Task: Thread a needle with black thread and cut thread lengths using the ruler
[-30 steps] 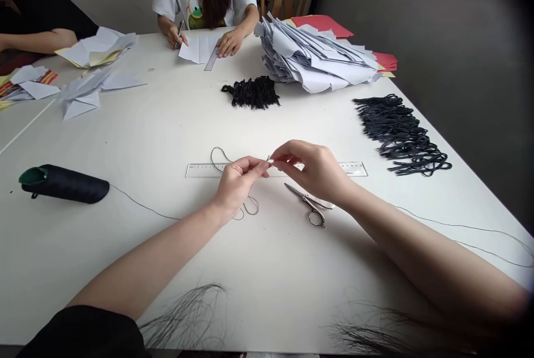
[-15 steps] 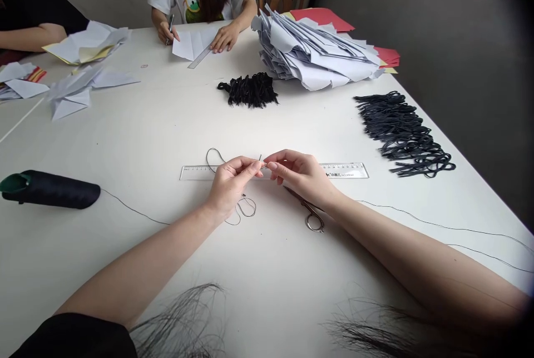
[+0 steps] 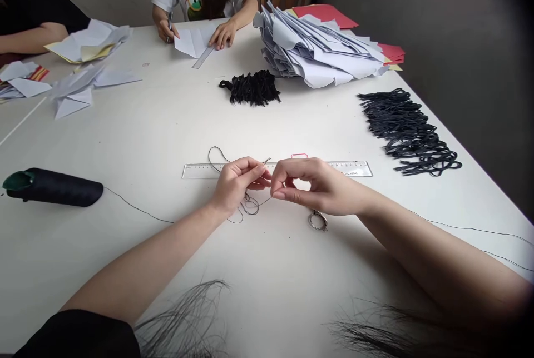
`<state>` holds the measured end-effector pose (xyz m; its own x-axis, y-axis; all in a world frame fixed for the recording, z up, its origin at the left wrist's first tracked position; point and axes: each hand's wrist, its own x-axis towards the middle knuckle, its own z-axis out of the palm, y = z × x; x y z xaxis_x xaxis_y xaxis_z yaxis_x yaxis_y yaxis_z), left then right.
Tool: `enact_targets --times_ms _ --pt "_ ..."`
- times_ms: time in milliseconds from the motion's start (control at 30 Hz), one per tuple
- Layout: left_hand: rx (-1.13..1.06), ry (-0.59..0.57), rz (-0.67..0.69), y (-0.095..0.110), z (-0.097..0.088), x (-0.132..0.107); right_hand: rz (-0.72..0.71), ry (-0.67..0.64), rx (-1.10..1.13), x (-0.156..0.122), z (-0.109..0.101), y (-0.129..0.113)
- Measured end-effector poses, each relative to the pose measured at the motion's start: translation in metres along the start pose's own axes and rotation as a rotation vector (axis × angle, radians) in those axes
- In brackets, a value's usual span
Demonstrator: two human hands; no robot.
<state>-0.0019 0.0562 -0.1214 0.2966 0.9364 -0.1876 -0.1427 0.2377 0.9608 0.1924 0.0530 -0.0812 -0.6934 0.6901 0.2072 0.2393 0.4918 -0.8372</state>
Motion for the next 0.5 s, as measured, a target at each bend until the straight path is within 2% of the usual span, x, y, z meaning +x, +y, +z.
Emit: enact_targets --times_ms 100,200,500 --pt "-0.038 -0.061 -0.032 -0.001 0.000 -0.001 0.016 0.132 -0.156 0.001 -0.001 -0.002" --pt "-0.019 -0.071 -0.043 -0.001 0.001 -0.001 0.095 0.230 -0.200 0.002 0.000 0.004" --pt "0.055 0.012 -0.021 0.000 0.004 0.000 0.081 0.276 -0.230 0.002 0.000 0.007"
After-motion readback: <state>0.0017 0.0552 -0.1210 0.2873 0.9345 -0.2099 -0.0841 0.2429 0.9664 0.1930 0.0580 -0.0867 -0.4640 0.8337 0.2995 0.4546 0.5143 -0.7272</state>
